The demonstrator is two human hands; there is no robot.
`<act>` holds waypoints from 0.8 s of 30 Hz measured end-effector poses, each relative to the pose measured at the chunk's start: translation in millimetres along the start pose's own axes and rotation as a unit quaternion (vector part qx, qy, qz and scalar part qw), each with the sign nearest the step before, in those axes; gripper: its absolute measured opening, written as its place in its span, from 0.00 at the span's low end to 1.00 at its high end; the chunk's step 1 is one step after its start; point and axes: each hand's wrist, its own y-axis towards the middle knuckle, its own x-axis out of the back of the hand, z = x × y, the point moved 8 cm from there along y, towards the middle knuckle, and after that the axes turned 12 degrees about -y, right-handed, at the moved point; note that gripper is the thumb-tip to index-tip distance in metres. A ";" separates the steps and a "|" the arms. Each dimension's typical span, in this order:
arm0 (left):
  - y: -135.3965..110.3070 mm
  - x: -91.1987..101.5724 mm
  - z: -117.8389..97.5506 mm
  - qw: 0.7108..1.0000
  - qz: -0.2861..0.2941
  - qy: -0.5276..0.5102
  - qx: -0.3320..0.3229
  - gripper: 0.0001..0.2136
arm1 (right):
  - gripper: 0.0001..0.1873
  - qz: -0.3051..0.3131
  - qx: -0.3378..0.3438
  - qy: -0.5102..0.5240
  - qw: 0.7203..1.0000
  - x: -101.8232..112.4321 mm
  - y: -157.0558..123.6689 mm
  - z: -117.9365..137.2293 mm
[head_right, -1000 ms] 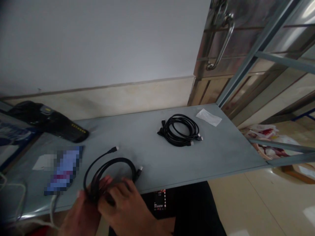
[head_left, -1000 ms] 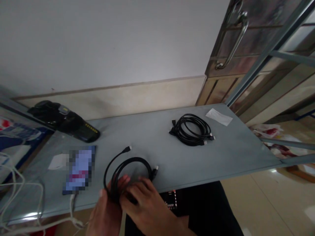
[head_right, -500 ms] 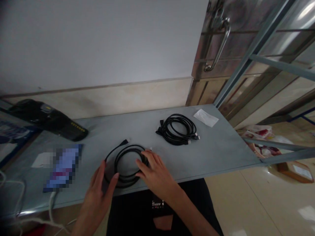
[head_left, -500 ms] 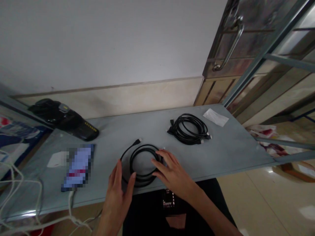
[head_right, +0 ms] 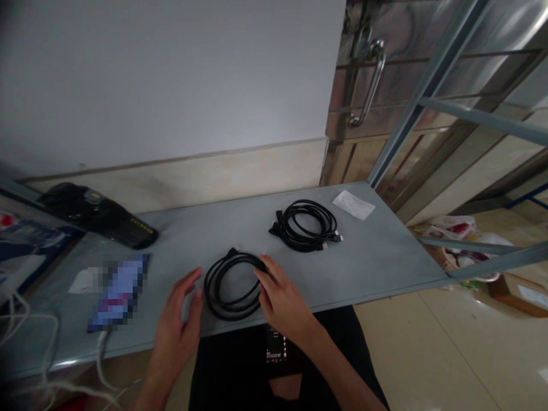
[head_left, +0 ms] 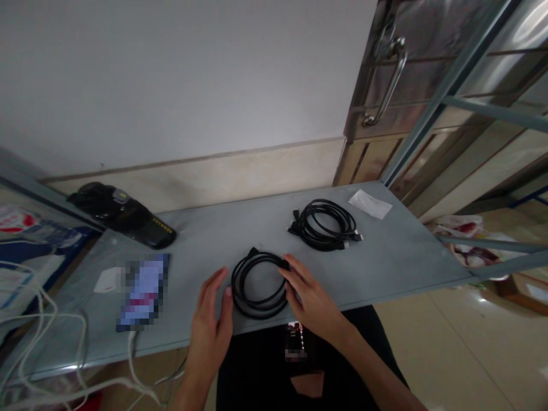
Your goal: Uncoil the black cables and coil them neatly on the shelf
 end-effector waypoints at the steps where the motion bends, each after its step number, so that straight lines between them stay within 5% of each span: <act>1: 3.3 -3.1 -4.7 1.000 0.008 -0.004 -0.013 0.20 | 0.26 0.001 0.005 0.003 1.000 1.7 -0.4 1.7; 7: -5.9 -39.8 -18.3 0.983 0.122 0.035 -0.135 0.16 | 0.19 -0.018 0.006 0.034 0.999 10.8 -1.2 3.9; 14: -19.4 -55.7 -7.3 0.967 0.154 0.072 -0.192 0.13 | 0.15 -0.087 -0.046 0.053 0.994 9.2 -2.4 -9.5; 19: 7.8 -49.6 5.3 0.970 0.136 0.110 -0.167 0.14 | 0.12 -0.103 -0.024 0.037 0.994 21.8 4.6 -20.7; 24: 39.1 -31.6 28.2 0.983 0.044 0.123 -0.129 0.18 | 0.16 -0.192 -0.011 -0.103 0.976 74.9 26.4 -73.7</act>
